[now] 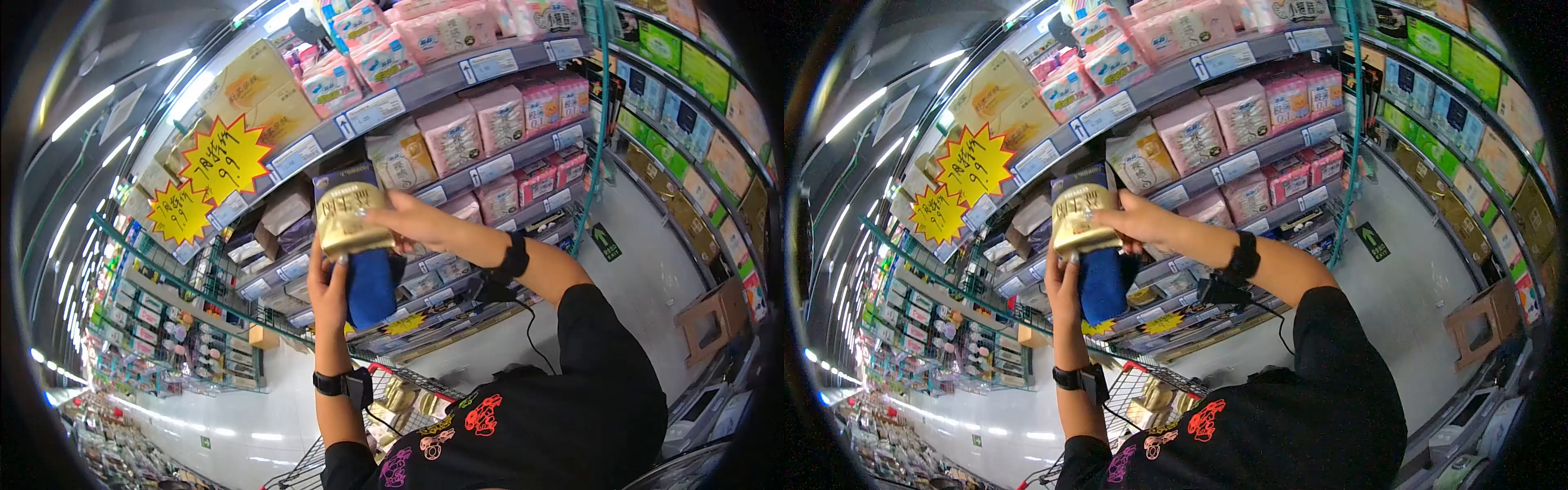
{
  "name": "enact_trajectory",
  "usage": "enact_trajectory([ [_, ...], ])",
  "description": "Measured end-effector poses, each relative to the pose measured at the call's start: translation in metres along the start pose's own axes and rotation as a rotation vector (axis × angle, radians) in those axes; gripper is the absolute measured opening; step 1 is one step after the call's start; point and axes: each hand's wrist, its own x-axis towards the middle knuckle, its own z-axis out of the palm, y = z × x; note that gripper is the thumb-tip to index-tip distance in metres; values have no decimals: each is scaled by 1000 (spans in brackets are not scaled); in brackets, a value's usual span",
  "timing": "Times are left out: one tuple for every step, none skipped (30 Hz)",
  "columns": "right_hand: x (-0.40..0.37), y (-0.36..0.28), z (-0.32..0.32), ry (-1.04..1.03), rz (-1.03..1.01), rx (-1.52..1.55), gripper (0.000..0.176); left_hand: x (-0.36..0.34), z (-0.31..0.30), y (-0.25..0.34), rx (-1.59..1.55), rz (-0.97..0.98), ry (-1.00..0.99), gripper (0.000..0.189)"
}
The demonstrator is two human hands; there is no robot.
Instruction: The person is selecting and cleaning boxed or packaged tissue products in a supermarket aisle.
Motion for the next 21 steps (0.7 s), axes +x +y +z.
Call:
enact_trajectory([
  [2,-10,1,41,-6,-20,45,8,1,-6,-31,51,14,54],
  [8,-12,-2,31,22,14,42,12,4,-10,-23,40,55,52],
  [16,-13,-7,20,50,48,40,16,4,-15,5,45,79,50],
  [23,-16,-10,58,89,74,37,17,9,-12,14,47,95,50],
  [25,-21,-14,82,99,40,30,17,16,-5,24,46,109,50],
  [29,-21,-19,18,100,105,27,18,25,-1,-5,103,116,51],
  [32,-22,-22,-46,98,168,26,17,29,-1,-19,104,139,53],
  [31,-22,-24,-48,108,176,26,17,31,-1,-13,107,149,55],
  [29,-24,-24,-53,118,184,26,16,33,-3,-6,111,161,56],
  [28,-25,-24,-61,128,190,26,13,35,-5,18,134,173,56],
  [31,-24,-23,-34,118,197,26,11,37,-8,43,158,186,56],
  [36,-22,-21,-9,111,205,26,8,42,-8,70,180,201,57],
  [38,-20,-20,16,108,213,26,6,48,-7,181,238,230,59],
  [39,-22,-22,-2,97,229,26,4,55,-2,294,298,258,61],
  [36,-28,-22,-7,106,237,26,3,59,1,408,354,286,63],
  [29,-37,-21,-12,116,244,27,5,59,-1,497,387,285,69],
  [26,-42,-21,-17,127,249,27,8,59,-1,538,364,291,69],
  [28,-43,-24,-31,128,286,27,11,60,-2,578,340,297,70],
  [30,-42,-26,-31,117,324,26,15,61,-2,617,315,303,71],
  [34,-40,-26,-31,107,362,25,20,61,-5,641,353,314,74],
  [39,-37,-27,-31,96,400,25,24,62,-7,697,333,316,75],
])
